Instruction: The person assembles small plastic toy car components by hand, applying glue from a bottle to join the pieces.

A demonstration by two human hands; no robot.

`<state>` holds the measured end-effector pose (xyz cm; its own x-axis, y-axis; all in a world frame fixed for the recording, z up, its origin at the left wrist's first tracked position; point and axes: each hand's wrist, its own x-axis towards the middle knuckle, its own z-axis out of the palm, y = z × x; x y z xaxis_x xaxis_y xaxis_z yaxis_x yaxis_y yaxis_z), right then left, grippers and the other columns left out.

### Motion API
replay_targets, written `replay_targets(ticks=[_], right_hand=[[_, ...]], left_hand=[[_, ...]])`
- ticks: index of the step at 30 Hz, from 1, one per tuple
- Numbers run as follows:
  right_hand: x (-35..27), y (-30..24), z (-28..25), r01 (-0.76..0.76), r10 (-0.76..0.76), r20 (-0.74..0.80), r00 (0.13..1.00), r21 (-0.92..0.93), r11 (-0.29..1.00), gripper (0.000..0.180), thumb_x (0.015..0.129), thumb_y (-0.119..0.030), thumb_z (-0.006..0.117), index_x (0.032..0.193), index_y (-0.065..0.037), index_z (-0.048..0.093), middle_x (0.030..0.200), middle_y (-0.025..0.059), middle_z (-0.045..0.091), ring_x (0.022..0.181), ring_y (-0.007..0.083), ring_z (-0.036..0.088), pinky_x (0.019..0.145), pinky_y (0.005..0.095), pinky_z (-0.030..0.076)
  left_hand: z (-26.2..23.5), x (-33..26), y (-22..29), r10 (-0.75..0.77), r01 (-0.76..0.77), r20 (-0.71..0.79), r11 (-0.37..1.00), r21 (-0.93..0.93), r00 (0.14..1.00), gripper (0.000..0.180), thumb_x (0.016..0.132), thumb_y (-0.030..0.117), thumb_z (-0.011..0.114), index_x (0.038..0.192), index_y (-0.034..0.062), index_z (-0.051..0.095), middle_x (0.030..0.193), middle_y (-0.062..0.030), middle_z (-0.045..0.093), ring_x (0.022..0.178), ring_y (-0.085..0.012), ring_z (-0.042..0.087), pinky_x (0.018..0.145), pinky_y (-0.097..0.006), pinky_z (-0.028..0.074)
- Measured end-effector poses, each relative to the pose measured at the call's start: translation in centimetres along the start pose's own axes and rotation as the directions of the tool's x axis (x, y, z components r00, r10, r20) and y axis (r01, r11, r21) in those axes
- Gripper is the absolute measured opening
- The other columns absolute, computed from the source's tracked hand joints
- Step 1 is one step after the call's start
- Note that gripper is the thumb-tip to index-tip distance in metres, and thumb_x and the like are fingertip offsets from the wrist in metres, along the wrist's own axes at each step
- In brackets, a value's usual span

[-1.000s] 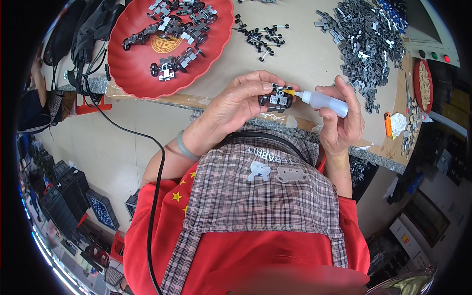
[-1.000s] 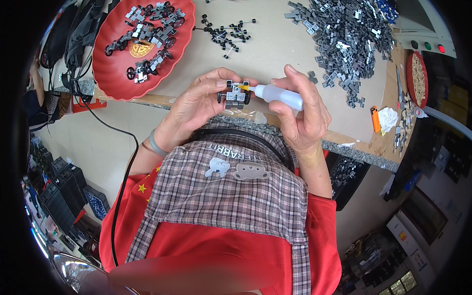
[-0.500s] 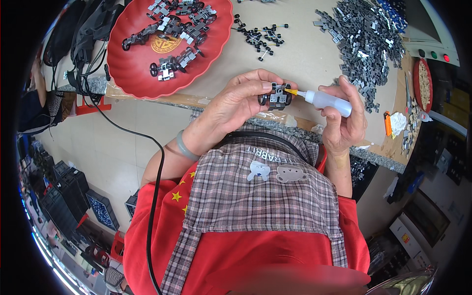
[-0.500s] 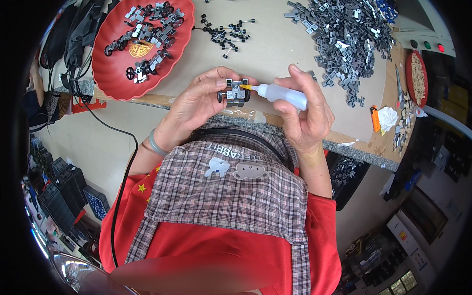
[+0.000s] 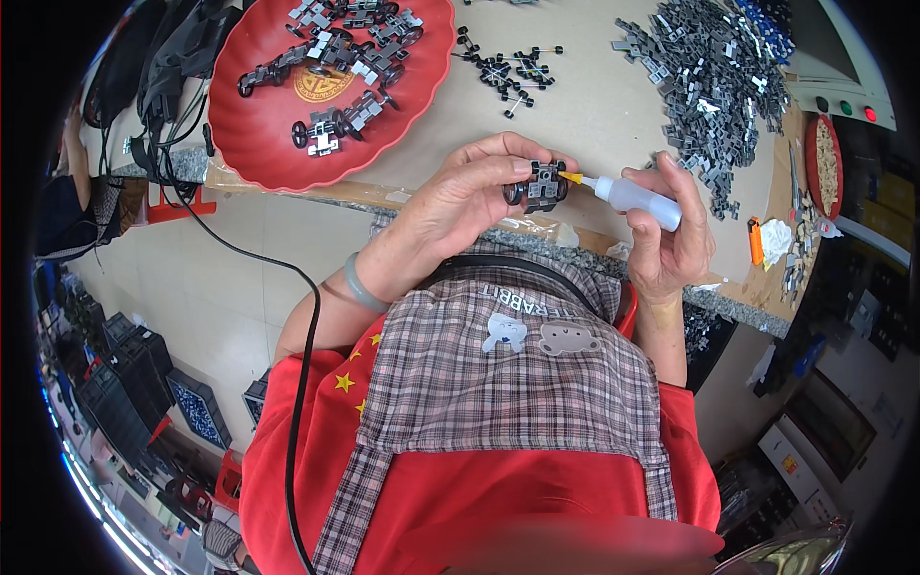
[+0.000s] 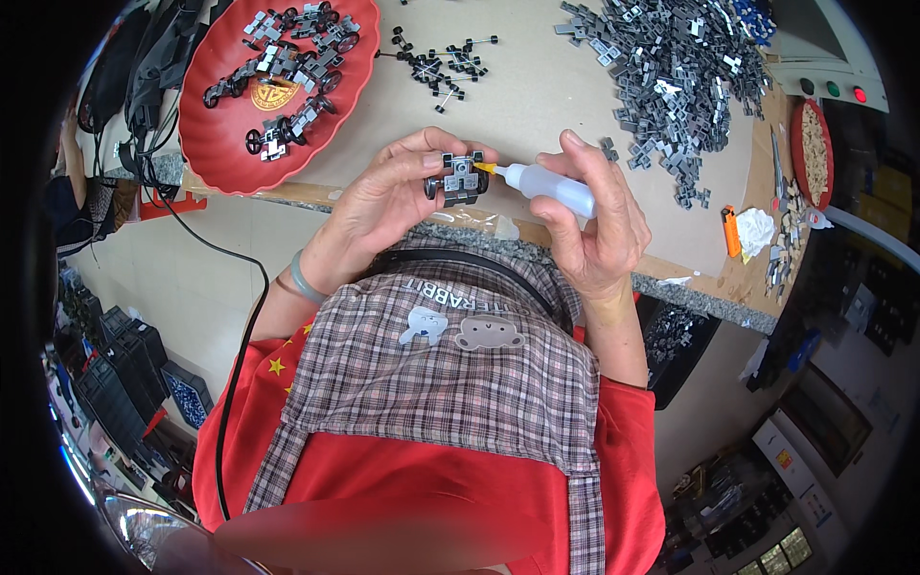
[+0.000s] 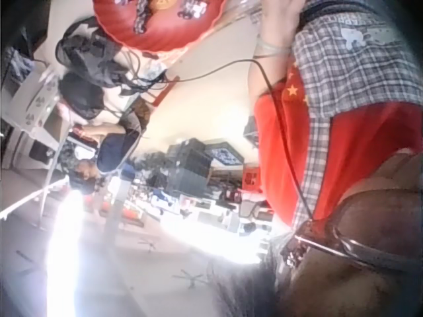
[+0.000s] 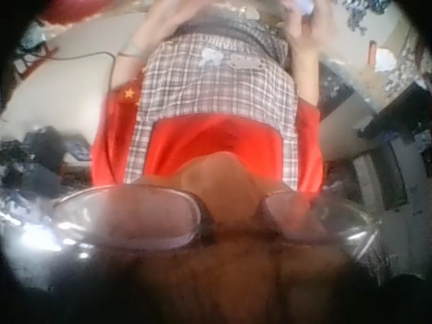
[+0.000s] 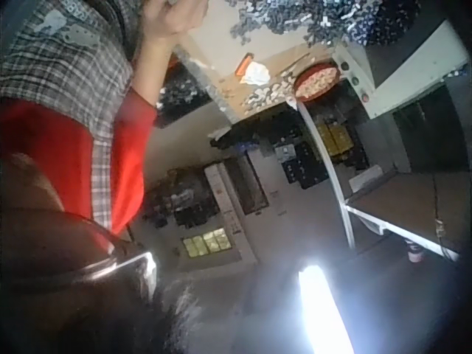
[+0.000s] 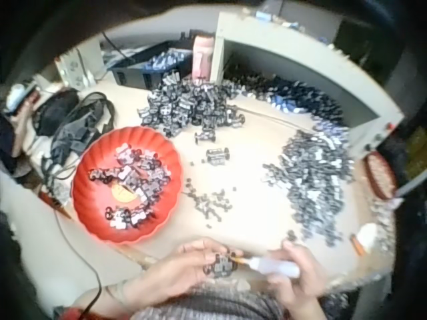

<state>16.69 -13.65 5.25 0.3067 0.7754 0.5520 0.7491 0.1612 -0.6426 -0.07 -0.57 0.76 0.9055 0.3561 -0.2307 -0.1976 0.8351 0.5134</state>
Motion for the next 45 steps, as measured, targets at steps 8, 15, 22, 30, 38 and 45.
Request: replay_targets(ticks=[8, 15, 22, 30, 38, 45], right_hand=[[0.1, 0.1, 0.1, 0.031, -0.031, 0.008, 0.999, -0.016, 0.999, 0.052, 0.081, -0.025, 0.071, 0.120, 0.004, 0.054, 0.087, 0.0162, 0.067, 0.076, 0.0225, 0.067, 0.064, 0.0291, 0.053], [-0.5, -0.2, 0.0, -0.076, 0.078, -0.030, 0.996, 0.065, 0.995, 0.050, 0.084, -0.027, 0.069, 0.119, 0.005, 0.054, 0.085, 0.0173, 0.067, 0.078, 0.0227, 0.068, 0.067, 0.0302, 0.053], [-0.7, -0.2, 0.8, 0.019, -0.018, -0.015, 1.000, 0.073, 0.997, 0.050, 0.084, -0.027, 0.069, 0.118, 0.007, 0.054, 0.088, 0.0183, 0.066, 0.077, 0.0235, 0.068, 0.065, 0.0303, 0.054], [-0.8, -0.2, 1.2, 0.029, -0.027, -0.017, 0.999, 0.079, 0.997, 0.050, 0.083, -0.025, 0.070, 0.118, 0.007, 0.054, 0.089, 0.0173, 0.066, 0.076, 0.0239, 0.068, 0.064, 0.0298, 0.054], [-0.6, -0.4, 1.2, 0.017, -0.017, 0.003, 1.000, 0.079, 0.997, 0.049, 0.082, -0.024, 0.071, 0.118, 0.006, 0.055, 0.086, 0.0171, 0.067, 0.076, 0.0228, 0.067, 0.064, 0.0291, 0.053], [-0.7, -0.5, 0.1, -0.083, 0.084, -0.010, 0.996, 0.097, 0.992, 0.049, 0.084, -0.027, 0.068, 0.119, 0.006, 0.054, 0.086, 0.0179, 0.067, 0.076, 0.0229, 0.068, 0.066, 0.0289, 0.053]], left_hand=[[0.0, 0.0, 0.1, -0.010, 0.010, 0.004, 1.000, 0.005, 1.000, 0.021, 0.089, 0.014, 0.054, 0.106, 0.0034, 0.059, 0.119, -0.0208, 0.058, 0.107, -0.0216, 0.058, 0.091, -0.033, 0.048], [0.1, 0.0, 0.1, 0.004, -0.004, 0.000, 1.000, -0.023, 1.000, 0.020, 0.088, 0.014, 0.056, 0.104, 0.0021, 0.060, 0.115, -0.0181, 0.062, 0.105, -0.0201, 0.060, 0.089, -0.036, 0.048], [-0.1, 0.0, 0.0, 0.012, -0.011, 0.024, 0.999, -0.037, 1.000, 0.025, 0.089, 0.013, 0.050, 0.108, -0.0014, 0.057, 0.120, -0.0240, 0.056, 0.113, -0.0278, 0.056, 0.098, -0.039, 0.044], [-0.1, 0.0, 0.0, 0.011, -0.010, 0.032, 0.999, -0.040, 0.999, 0.025, 0.089, 0.012, 0.049, 0.109, -0.0018, 0.056, 0.120, -0.0234, 0.057, 0.112, -0.0285, 0.056, 0.098, -0.040, 0.045], [-0.1, 0.0, 0.0, 0.010, -0.009, 0.036, 0.999, -0.038, 0.999, 0.024, 0.090, 0.013, 0.049, 0.108, -0.0012, 0.056, 0.120, -0.0230, 0.056, 0.111, -0.0276, 0.057, 0.096, -0.039, 0.046], [-0.1, 0.1, 0.0, 0.014, -0.014, 0.023, 1.000, -0.028, 1.000, 0.022, 0.090, 0.013, 0.050, 0.107, 0.0006, 0.057, 0.120, -0.0235, 0.056, 0.112, -0.0279, 0.057, 0.097, -0.038, 0.045]])
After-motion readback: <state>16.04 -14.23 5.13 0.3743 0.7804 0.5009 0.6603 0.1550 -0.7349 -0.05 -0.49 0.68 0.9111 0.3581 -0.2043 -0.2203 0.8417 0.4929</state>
